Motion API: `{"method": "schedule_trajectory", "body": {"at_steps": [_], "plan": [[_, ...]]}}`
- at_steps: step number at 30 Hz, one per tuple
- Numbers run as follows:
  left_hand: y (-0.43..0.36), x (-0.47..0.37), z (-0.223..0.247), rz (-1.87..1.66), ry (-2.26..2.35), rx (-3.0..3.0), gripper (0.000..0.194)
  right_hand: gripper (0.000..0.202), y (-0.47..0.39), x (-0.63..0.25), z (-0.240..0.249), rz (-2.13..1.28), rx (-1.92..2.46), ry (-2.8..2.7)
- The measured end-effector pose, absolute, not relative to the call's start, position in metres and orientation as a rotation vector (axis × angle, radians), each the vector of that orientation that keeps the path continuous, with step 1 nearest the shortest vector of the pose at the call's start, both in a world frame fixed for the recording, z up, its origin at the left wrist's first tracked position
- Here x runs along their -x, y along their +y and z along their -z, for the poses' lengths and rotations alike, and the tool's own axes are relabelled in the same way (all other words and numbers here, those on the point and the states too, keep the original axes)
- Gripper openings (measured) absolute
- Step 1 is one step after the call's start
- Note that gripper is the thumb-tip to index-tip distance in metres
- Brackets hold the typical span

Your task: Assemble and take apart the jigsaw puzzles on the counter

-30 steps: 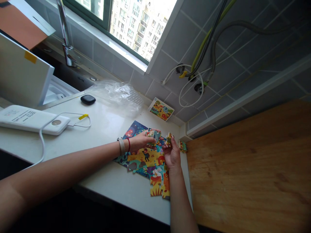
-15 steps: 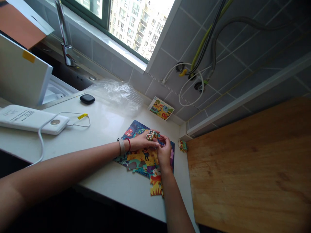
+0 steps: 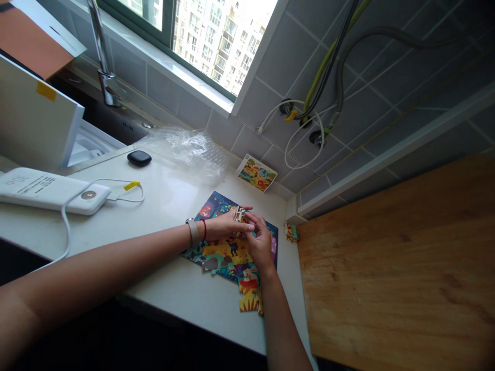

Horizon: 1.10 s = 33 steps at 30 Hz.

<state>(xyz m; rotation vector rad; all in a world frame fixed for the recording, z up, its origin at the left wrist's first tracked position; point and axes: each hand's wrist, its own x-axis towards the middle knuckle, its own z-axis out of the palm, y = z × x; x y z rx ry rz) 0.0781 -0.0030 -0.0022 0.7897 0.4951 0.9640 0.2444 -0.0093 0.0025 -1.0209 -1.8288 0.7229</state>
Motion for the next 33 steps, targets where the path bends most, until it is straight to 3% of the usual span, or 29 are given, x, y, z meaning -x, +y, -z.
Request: {"method": "schedule_trajectory", "body": {"at_steps": [3, 7, 11, 18, 27, 33], "plan": [[-0.003, -0.078, -0.002, -0.962, 0.518, -0.751, 0.076, 0.033, -0.013, -0.245, -0.01, -0.783, 0.999, -1.884], [-0.001, -0.077, -0.002, -0.982, 0.537, -0.722, 0.051, 0.064, -0.016, -0.247, -0.015, -0.851, 0.982, -2.024], [-0.001, -0.077, -0.003, -0.969, 0.515, -0.75, 0.051, 0.085, -0.016, -0.246, -0.013, -0.643, 1.046, -2.149], [-0.005, -0.08, 0.002, -0.84, 0.499, -0.844, 0.084, 0.09, -0.015, -0.247, -0.007, -0.43, 1.077, -2.23], [-0.006, -0.082, 0.007, -0.827, 0.526, -0.823, 0.067, 0.079, -0.017, -0.246, -0.01, -0.358, 1.11, -2.2], [-0.009, -0.083, 0.005, -0.813, 0.529, -0.824, 0.07, 0.081, -0.018, -0.247, -0.006, -0.441, 1.103, -2.173]]}}
